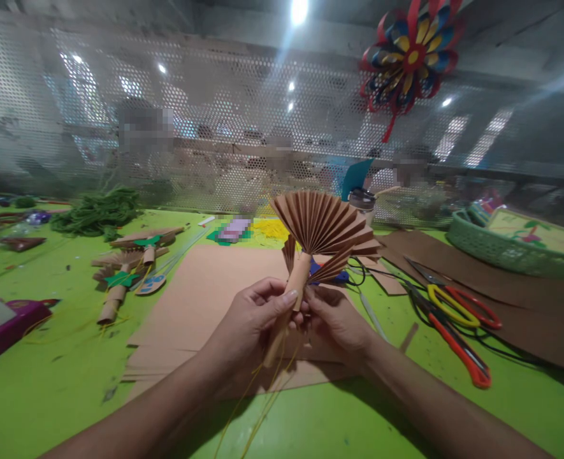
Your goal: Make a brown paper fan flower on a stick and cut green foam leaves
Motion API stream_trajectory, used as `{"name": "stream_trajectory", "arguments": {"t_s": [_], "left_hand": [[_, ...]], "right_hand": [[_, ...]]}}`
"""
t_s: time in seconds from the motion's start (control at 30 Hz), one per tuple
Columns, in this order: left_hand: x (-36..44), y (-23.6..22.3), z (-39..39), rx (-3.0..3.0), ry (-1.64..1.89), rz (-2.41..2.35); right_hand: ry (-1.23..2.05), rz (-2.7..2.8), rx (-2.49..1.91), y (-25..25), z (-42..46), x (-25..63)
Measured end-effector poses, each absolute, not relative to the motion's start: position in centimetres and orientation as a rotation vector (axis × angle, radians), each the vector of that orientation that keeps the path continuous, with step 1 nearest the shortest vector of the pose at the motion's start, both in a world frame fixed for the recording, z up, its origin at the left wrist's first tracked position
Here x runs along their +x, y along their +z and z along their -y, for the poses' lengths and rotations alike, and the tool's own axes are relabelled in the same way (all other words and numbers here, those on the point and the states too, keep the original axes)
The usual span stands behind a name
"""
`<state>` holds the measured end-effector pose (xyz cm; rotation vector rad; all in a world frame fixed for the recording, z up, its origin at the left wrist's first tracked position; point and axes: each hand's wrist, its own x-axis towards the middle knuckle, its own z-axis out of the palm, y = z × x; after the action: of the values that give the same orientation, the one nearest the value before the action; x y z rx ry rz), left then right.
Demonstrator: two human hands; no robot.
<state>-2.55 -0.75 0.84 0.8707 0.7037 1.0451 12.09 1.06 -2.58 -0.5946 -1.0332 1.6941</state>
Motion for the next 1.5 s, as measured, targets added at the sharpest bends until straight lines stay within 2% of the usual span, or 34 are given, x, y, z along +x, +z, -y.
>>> {"name": "stream_trajectory", "arguments": {"t_s": [0.27,0.57,0.87,1.2,1.5], "left_hand": [[-2.6,0.7,0.2,0.836,1.104,-0.708],[-3.1,0.5,-0.7,0.889,1.202,-0.857],[-3.0,0.1,-0.8,0.979,1.205,-0.953],[-2.2,-0.3,-0.2,0.987,1.066,-0.913],[-2.1,-0.4,0.1,0.932,1.048,-0.775]], "right_hand": [[1.676,1.08,-0.675,-2.6,-1.4,12.5],[1.41,1.234,-0.933,-1.9,-1.4,13.4],[1.202,1.217,-0.904,-1.4,-2.1,14.2],[1.435,1.024,-0.786,-1.0,-2.1,13.6],[1.276,1.049,-0.763,-0.7,-1.4,12.8]]}}
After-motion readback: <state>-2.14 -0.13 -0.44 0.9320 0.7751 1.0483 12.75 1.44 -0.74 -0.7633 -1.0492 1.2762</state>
